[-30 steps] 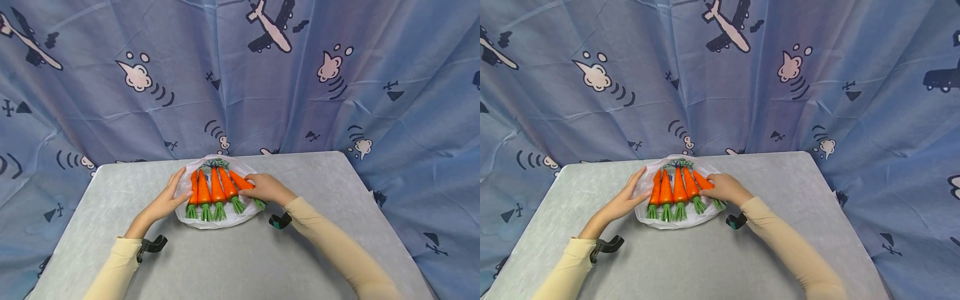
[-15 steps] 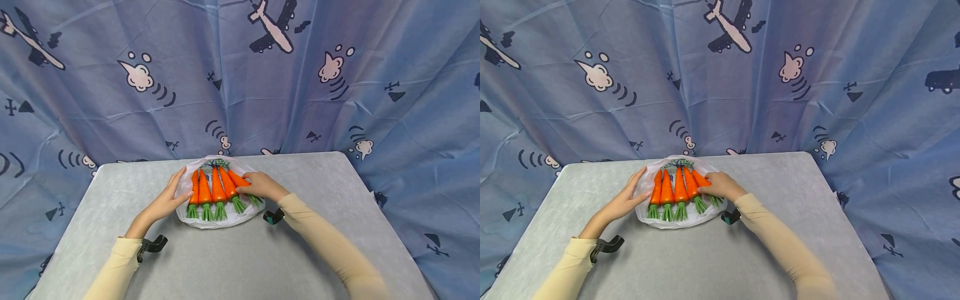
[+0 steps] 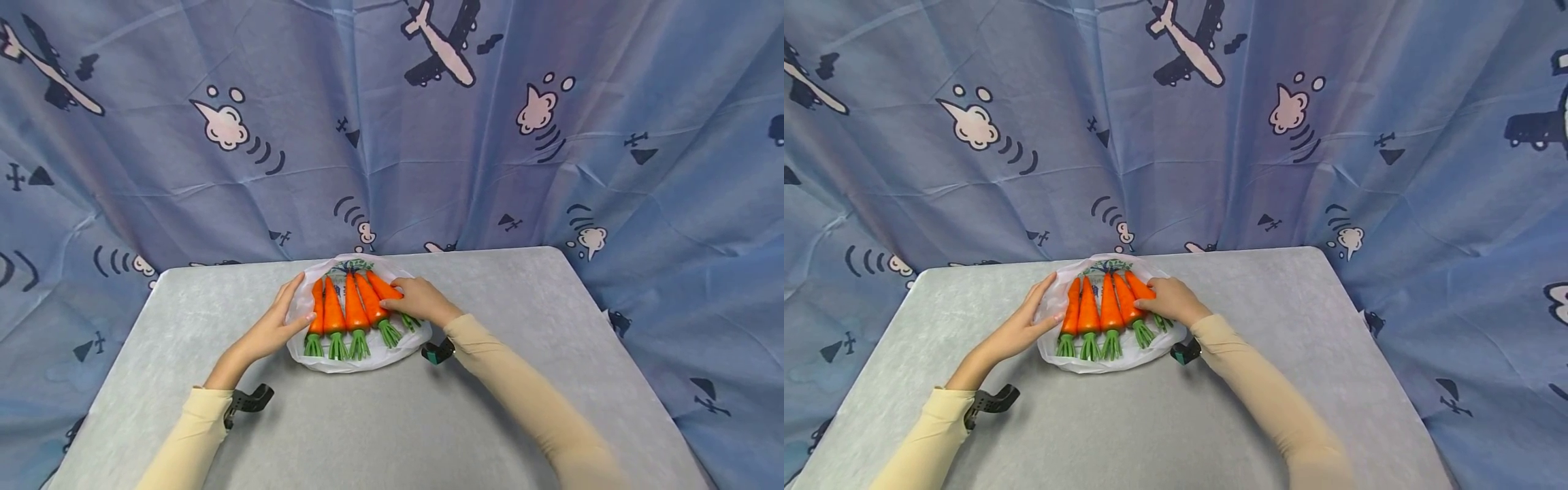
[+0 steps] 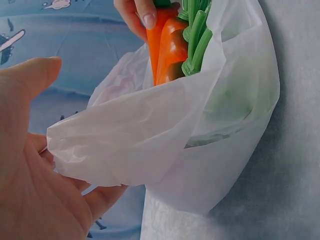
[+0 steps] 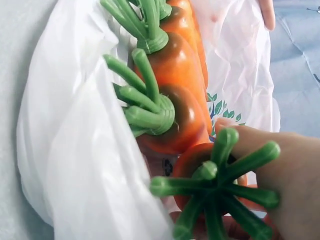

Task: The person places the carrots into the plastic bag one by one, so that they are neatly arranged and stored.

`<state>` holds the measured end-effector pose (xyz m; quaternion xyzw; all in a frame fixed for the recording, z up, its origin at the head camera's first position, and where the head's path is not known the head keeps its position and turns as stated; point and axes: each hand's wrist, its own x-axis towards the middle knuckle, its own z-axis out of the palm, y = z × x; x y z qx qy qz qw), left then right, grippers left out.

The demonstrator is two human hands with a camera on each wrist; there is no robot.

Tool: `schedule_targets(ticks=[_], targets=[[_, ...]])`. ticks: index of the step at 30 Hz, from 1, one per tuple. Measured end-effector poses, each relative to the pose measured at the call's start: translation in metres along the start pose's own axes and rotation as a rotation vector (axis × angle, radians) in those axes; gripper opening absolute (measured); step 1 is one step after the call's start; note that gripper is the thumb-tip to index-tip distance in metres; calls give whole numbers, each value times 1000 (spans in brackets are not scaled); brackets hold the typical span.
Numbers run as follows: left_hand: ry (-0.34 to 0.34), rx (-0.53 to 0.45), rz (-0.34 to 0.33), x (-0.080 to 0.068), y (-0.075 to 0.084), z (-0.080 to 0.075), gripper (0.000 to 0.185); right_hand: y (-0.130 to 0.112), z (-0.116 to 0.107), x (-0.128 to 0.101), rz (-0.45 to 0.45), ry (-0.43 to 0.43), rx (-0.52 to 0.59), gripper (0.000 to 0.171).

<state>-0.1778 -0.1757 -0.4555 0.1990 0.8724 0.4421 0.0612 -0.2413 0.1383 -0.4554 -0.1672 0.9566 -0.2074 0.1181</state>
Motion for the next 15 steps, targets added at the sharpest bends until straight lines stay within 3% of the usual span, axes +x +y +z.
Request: schedule_targets(ticks=[9, 15], targets=[[-3, 2, -7, 0, 1, 1, 83, 2, 7, 4, 5, 30, 3, 64], [11, -1, 9, 0, 0, 2, 84, 4, 12, 7, -25, 100, 8, 60]])
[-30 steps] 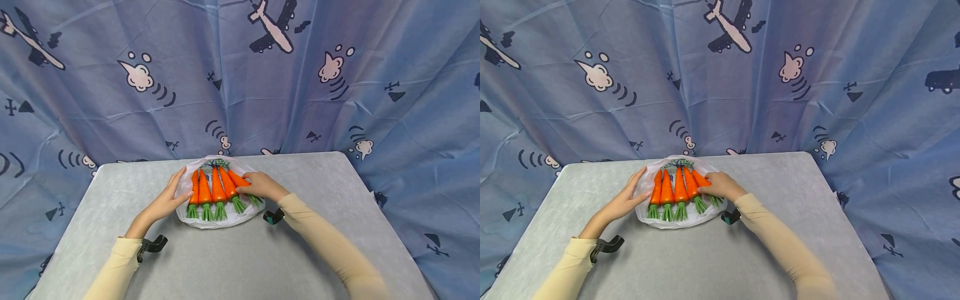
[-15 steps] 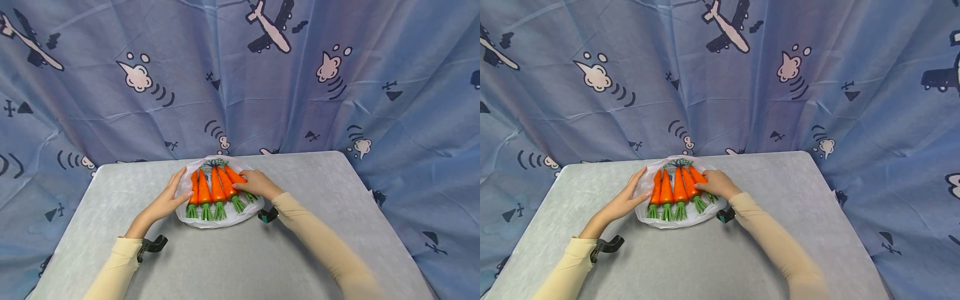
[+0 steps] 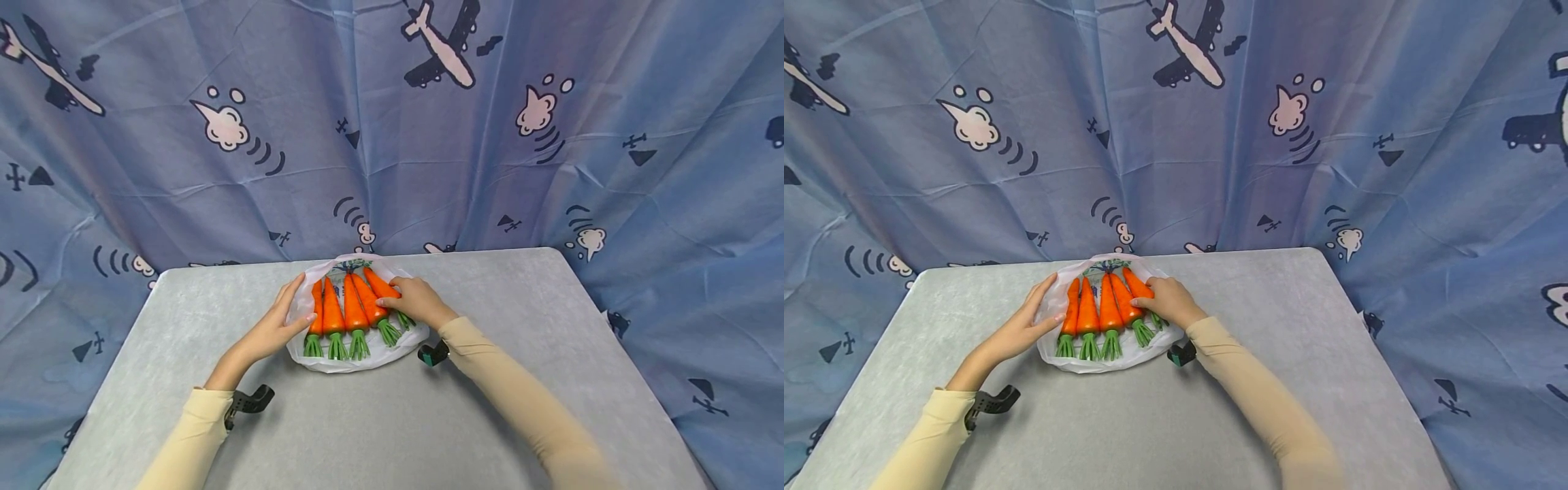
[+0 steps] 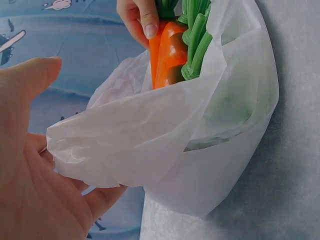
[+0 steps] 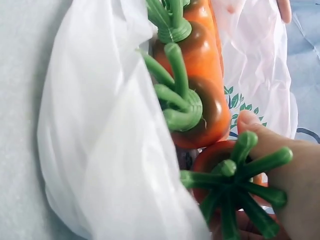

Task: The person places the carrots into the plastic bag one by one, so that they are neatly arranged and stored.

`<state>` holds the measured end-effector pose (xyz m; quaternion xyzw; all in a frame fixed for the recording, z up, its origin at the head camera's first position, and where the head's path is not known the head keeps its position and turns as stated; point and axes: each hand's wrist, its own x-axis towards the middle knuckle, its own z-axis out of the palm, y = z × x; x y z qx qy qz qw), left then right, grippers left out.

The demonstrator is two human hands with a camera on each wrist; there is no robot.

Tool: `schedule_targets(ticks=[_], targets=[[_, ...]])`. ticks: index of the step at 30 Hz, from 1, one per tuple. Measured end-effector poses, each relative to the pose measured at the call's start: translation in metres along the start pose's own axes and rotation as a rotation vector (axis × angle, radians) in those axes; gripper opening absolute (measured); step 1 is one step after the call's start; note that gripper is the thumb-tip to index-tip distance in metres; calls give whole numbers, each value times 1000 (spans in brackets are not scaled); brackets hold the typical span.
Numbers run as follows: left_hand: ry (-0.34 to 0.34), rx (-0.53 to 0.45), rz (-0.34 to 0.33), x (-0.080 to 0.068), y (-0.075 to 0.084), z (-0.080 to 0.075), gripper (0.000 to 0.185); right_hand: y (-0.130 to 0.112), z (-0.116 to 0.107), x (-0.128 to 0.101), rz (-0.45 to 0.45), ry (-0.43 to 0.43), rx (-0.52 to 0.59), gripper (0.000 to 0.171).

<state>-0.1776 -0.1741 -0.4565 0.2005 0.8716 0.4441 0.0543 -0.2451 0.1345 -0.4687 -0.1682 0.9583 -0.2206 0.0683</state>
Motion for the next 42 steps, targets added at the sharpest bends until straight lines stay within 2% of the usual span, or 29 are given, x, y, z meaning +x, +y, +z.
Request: schedule_targets(ticks=[9, 13, 21, 26, 30, 36, 42], targets=[[3, -2, 1, -1, -2, 1, 83, -4, 2, 7, 3, 53, 5, 58], [0, -9, -7, -2, -1, 0, 84, -2, 5, 7, 8, 43, -16, 57], [6, -11, -6, -4, -1, 0, 84, 5, 15, 2, -1, 74, 1, 50], [7, -10, -5, -4, -2, 0, 84, 8, 16, -4, 10, 100, 20, 52], [7, -4, -11, -5, -1, -2, 84, 9, 10, -9, 10, 126, 26, 55], [39, 23, -14, -10, 3, -11, 84, 12, -8, -20, -19, 160, 26, 51], [114, 143, 1, -17, 11, -23, 84, 17, -31, -39, -83, 201, 30, 47]])
